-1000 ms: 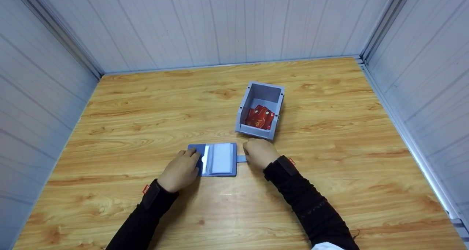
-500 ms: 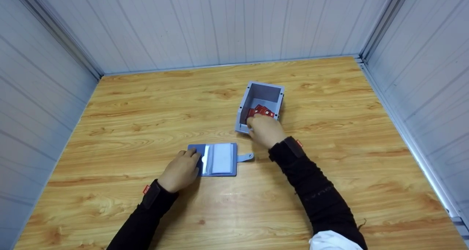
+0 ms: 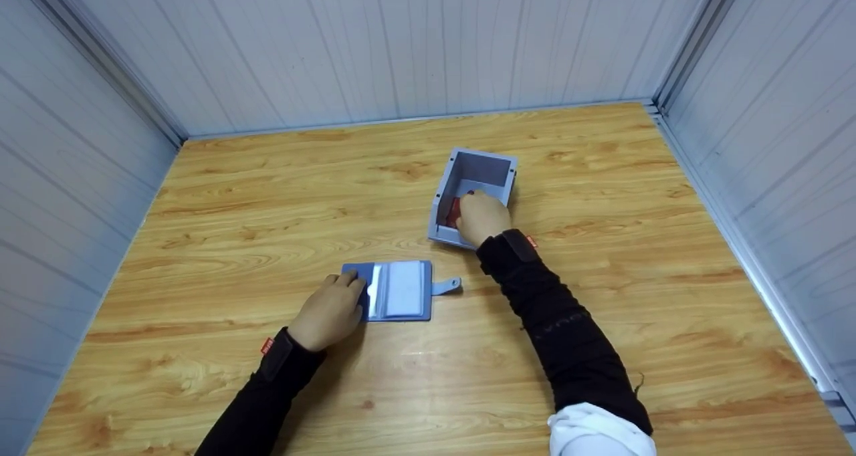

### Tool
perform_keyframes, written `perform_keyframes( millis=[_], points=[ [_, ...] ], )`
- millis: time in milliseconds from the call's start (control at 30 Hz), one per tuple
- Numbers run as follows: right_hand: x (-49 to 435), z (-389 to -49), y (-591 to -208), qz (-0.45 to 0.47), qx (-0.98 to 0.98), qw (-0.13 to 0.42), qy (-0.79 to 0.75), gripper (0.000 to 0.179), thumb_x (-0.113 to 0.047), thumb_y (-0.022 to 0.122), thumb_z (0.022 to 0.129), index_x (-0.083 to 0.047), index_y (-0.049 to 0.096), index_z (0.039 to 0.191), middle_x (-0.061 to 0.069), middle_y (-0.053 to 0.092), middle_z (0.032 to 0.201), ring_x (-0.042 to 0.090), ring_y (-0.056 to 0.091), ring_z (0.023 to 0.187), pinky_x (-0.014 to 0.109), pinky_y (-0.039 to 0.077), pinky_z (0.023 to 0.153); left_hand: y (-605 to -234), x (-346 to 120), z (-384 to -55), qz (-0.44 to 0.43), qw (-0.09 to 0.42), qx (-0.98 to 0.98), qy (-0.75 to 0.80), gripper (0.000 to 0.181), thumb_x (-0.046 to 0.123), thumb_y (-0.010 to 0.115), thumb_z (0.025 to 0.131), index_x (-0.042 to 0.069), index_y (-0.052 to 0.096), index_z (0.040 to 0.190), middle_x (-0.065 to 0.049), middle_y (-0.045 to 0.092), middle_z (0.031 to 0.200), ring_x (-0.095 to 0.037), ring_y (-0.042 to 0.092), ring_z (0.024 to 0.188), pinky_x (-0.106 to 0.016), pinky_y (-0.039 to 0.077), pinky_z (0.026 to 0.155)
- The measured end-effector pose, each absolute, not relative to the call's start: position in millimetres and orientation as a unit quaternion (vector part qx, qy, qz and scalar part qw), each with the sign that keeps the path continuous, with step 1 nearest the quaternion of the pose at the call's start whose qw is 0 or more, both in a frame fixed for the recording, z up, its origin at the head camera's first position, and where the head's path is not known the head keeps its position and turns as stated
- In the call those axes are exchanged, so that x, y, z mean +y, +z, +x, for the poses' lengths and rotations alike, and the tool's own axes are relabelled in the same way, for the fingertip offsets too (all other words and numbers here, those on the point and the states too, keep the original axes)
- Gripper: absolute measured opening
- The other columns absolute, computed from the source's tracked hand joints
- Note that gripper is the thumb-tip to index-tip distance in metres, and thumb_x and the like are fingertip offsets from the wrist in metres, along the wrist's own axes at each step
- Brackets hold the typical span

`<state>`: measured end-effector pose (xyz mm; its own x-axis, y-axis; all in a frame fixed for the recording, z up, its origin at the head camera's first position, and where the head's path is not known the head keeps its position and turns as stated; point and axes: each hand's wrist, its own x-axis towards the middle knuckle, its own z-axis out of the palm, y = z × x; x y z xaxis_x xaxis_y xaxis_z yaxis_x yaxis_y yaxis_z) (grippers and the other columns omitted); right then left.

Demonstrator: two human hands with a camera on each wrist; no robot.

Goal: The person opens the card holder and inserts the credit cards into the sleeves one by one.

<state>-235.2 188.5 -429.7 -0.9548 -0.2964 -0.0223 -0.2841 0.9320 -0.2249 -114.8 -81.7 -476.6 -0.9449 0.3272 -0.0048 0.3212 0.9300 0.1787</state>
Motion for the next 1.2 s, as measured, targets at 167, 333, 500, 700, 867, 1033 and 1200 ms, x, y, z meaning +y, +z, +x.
perform_keyframes(
  millis=[167,333,500,700,867,1033,1200],
  points=[
    [180,-244,-437,-0.136,0.984,0.053,-0.102,0.033,-0.02,0.062,0.09,0.01,0.065,0.104,0.029,0.067,0.1,0.044,0.064,0.096,0.056,0.052,0.084,-479,-82,-114,0.167,0.004,0.982,0.087,0.031,0.005,0.06,0.085,-0.005,0.064,0.114,-0.024,0.06,0.12,-0.041,0.057,0.106,-0.043,0.06,0.069],
    [176,-251,-443,-0.126,0.984,0.06,-0.107,0.026,-0.017,0.062,0.088,0.007,0.067,0.095,0.028,0.069,0.096,0.043,0.066,0.092,0.054,0.053,0.082,-481,-83,-113,0.17,-0.015,0.982,0.08,0.026,0.007,0.06,0.087,-0.004,0.066,0.11,-0.023,0.062,0.115,-0.04,0.058,0.102,-0.044,0.06,0.068],
    [174,-259,-447,-0.117,0.986,0.069,-0.097,0.024,-0.016,0.063,0.088,0.007,0.067,0.093,0.026,0.071,0.093,0.04,0.068,0.089,0.053,0.054,0.081,-481,-83,-113,0.17,-0.017,0.982,0.078,0.026,0.005,0.06,0.085,-0.005,0.066,0.108,-0.023,0.063,0.112,-0.04,0.059,0.1,-0.043,0.06,0.067],
    [171,-264,-448,-0.11,0.986,0.096,-0.083,0.026,-0.015,0.062,0.087,0.009,0.069,0.095,0.027,0.071,0.096,0.041,0.068,0.089,0.053,0.055,0.081,-481,-83,-114,0.166,-0.002,0.983,0.084,0.027,0.006,0.059,0.087,-0.005,0.065,0.11,-0.023,0.062,0.115,-0.04,0.058,0.103,-0.044,0.06,0.069],
    [172,-265,-449,-0.102,0.986,0.1,-0.081,0.026,-0.016,0.063,0.087,0.008,0.069,0.094,0.027,0.071,0.096,0.041,0.068,0.089,0.054,0.055,0.08,-480,-82,-113,0.169,-0.009,0.983,0.076,0.027,0.007,0.059,0.087,-0.005,0.065,0.111,-0.023,0.062,0.114,-0.039,0.058,0.102,-0.042,0.06,0.068],
    [173,-266,-452,-0.105,0.987,0.083,-0.09,0.025,-0.014,0.063,0.087,0.008,0.067,0.098,0.026,0.071,0.096,0.041,0.068,0.088,0.053,0.055,0.079,-479,-81,-112,0.169,-0.008,0.982,0.081,0.025,0.006,0.058,0.087,-0.005,0.065,0.109,-0.021,0.061,0.111,-0.038,0.057,0.101,-0.041,0.06,0.066],
    [173,-267,-454,-0.095,0.989,0.073,-0.089,0.022,-0.011,0.06,0.088,0.007,0.067,0.098,0.026,0.07,0.097,0.041,0.067,0.09,0.053,0.055,0.08,-479,-81,-113,0.168,-0.004,0.982,0.082,0.025,0.007,0.057,0.09,-0.004,0.065,0.11,-0.021,0.061,0.112,-0.039,0.057,0.104,-0.041,0.06,0.069]
  ],
)
